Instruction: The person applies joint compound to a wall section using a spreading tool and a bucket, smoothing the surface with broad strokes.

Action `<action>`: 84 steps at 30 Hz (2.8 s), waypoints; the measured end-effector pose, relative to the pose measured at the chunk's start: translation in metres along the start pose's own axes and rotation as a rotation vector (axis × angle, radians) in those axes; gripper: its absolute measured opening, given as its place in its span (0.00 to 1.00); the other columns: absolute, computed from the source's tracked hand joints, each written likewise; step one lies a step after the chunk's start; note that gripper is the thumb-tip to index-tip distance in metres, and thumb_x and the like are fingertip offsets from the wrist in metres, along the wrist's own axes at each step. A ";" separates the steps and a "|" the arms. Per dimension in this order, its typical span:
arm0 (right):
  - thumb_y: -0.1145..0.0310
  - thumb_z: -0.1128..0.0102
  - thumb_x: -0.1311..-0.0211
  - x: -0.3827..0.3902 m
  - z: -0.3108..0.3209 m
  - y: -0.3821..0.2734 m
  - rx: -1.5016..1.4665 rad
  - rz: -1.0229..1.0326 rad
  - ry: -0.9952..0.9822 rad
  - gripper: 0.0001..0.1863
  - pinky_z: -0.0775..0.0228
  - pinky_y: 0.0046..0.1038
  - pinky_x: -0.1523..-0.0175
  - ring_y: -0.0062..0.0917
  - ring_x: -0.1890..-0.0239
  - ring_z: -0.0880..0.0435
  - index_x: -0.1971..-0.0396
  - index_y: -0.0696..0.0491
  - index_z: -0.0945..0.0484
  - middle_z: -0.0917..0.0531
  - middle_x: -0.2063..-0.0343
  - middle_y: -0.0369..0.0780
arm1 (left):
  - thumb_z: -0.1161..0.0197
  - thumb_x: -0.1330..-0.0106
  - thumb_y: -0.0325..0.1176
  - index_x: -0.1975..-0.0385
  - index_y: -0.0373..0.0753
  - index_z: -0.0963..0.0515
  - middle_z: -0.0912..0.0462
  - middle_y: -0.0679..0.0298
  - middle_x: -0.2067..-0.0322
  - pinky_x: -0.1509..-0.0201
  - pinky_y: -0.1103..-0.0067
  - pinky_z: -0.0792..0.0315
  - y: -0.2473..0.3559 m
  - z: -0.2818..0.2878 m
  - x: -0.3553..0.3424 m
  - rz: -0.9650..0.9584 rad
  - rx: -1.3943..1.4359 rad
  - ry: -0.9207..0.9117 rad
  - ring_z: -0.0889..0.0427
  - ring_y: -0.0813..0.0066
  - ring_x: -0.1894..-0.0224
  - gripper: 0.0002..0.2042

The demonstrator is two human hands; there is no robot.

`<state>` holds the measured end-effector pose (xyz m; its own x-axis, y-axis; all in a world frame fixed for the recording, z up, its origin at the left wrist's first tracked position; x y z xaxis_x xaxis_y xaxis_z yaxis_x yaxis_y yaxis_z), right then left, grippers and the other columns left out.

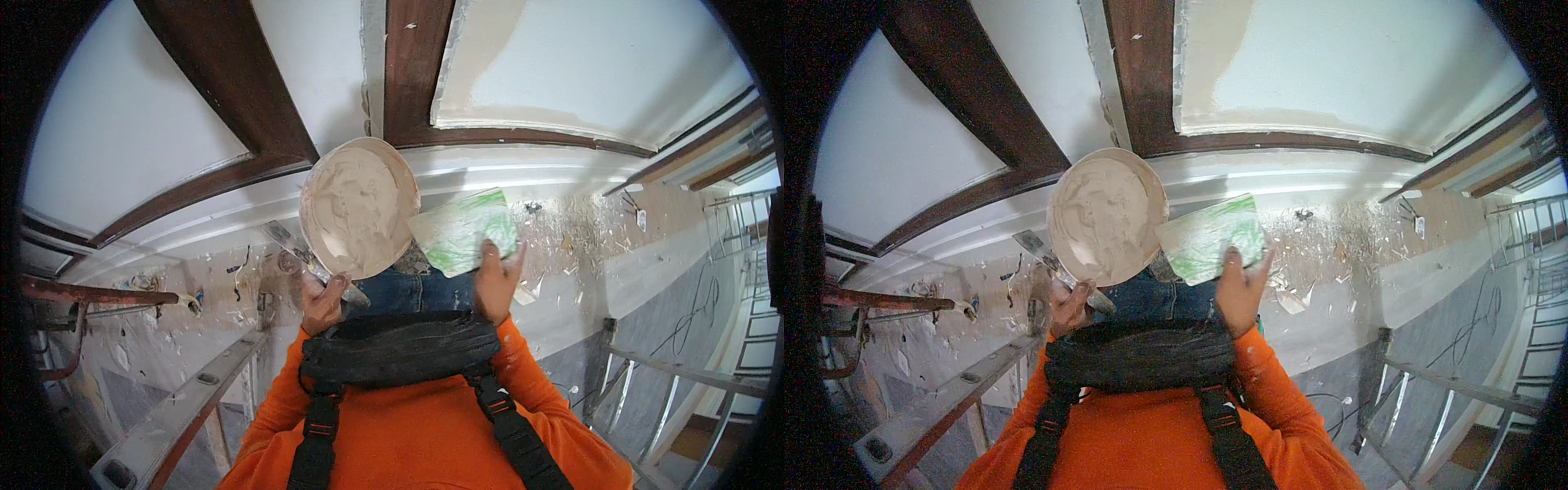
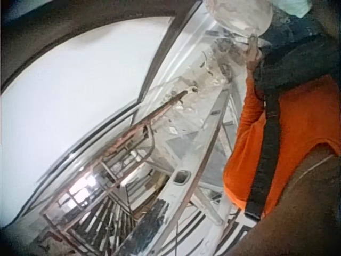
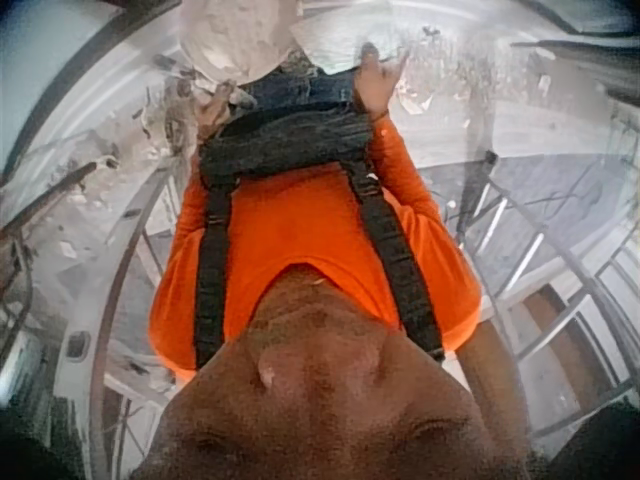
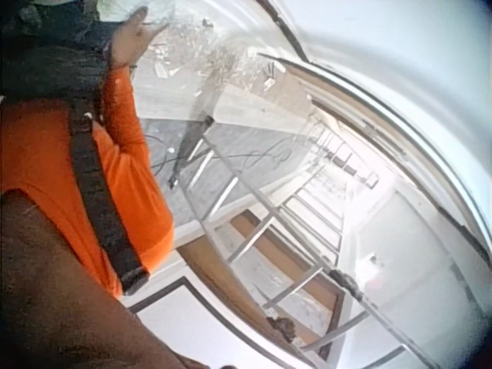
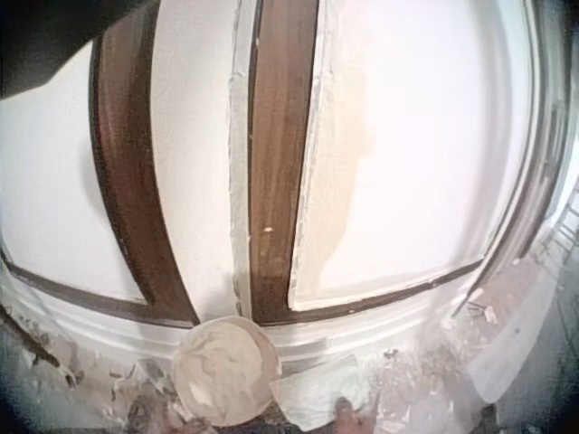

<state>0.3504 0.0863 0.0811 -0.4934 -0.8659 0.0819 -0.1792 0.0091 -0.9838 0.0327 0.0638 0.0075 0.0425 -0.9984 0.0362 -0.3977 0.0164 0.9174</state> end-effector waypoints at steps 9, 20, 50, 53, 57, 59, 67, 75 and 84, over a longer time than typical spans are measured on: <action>0.70 0.45 0.31 0.002 -0.024 -0.003 0.148 0.217 0.046 0.34 0.33 0.27 0.42 0.28 0.49 0.25 0.31 0.67 0.48 0.25 0.47 0.48 | 0.39 0.36 0.14 0.48 0.27 0.32 0.18 0.57 0.58 0.58 0.81 0.20 -0.121 0.097 -0.002 -0.135 -0.139 -0.031 0.16 0.73 0.60 0.18; 0.74 0.48 0.29 -0.018 -0.035 -0.026 -0.228 0.262 0.022 0.31 0.28 0.21 0.51 0.23 0.52 0.22 0.29 0.59 0.48 0.24 0.49 0.46 | 0.39 0.31 0.23 0.46 0.29 0.29 0.17 0.51 0.55 0.49 0.70 0.21 -0.117 0.094 0.004 -0.163 0.039 -0.059 0.16 0.64 0.54 0.15; 0.63 0.33 0.38 -0.031 0.040 -0.168 -0.593 0.273 -0.536 0.45 0.26 0.33 0.39 0.36 0.29 0.35 0.26 0.57 0.49 0.36 0.31 0.51 | 0.32 0.41 0.36 0.50 0.35 0.22 0.15 0.59 0.55 0.49 0.69 0.24 -0.035 0.085 0.020 -0.438 -1.252 -0.182 0.14 0.62 0.56 0.20; 0.63 0.30 0.41 -0.018 0.051 -0.192 -0.252 0.482 -0.337 0.46 0.24 0.30 0.42 0.36 0.31 0.32 0.27 0.58 0.46 0.33 0.33 0.51 | 0.40 0.34 0.26 0.52 0.35 0.22 0.14 0.54 0.56 0.50 0.70 0.21 -0.032 0.065 0.009 -0.415 -1.131 -0.148 0.13 0.60 0.55 0.12; 0.67 0.47 0.27 -0.036 0.069 -0.197 -0.010 0.537 0.000 0.24 0.19 0.25 0.69 0.34 0.56 0.13 0.35 0.58 0.33 0.18 0.50 0.50 | 0.44 0.32 0.25 0.51 0.34 0.23 0.14 0.54 0.57 0.52 0.70 0.20 0.002 0.059 0.012 -0.469 -1.305 -0.181 0.13 0.58 0.56 0.12; 0.63 0.45 0.27 -0.063 0.090 -0.177 0.029 0.414 -0.113 0.19 0.23 0.28 0.57 0.34 0.50 0.16 0.43 0.58 0.27 0.18 0.50 0.48 | 0.46 0.31 0.25 0.50 0.33 0.23 0.14 0.52 0.57 0.51 0.69 0.21 -0.020 0.080 0.011 -0.554 -1.356 -0.137 0.14 0.56 0.55 0.12; 0.63 0.44 0.27 -0.069 0.111 -0.229 0.599 0.946 0.226 0.19 0.33 0.31 0.42 0.35 0.52 0.20 0.51 0.65 0.23 0.18 0.52 0.48 | 0.36 0.35 0.47 0.56 0.33 0.23 0.17 0.49 0.57 0.47 0.61 0.26 -0.113 0.148 -0.014 0.019 -0.449 0.016 0.16 0.52 0.56 0.21; 0.64 0.38 0.30 -0.107 0.104 -0.257 -0.001 0.843 0.032 0.18 0.26 0.25 0.50 0.26 0.55 0.18 0.51 0.64 0.23 0.17 0.55 0.43 | 0.20 0.53 0.44 0.63 0.38 0.24 0.16 0.54 0.69 0.64 0.63 0.22 -0.091 0.109 0.005 -0.441 -0.950 0.164 0.14 0.51 0.68 0.24; 0.73 0.37 0.41 -0.109 -0.030 -0.253 1.136 1.213 -0.872 0.17 0.22 0.34 0.53 0.38 0.57 0.14 0.51 0.54 0.20 0.14 0.57 0.45 | 0.21 0.49 0.30 0.62 0.39 0.28 0.15 0.51 0.66 0.62 0.68 0.20 -0.017 0.017 0.038 -0.544 -1.113 0.090 0.12 0.54 0.64 0.20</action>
<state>0.4244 0.1933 0.3255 0.6791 -0.6259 -0.3835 0.6469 0.7572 -0.0902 0.0256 0.0243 -0.0131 0.0385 -0.8831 -0.4676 0.6830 -0.3183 0.6574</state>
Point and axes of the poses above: each hand's wrist, its own x-axis away from the middle knuckle, its own z-axis out of the back of the hand, y = z × x, the point moved 6 cm from there along -x, towards the middle knuckle
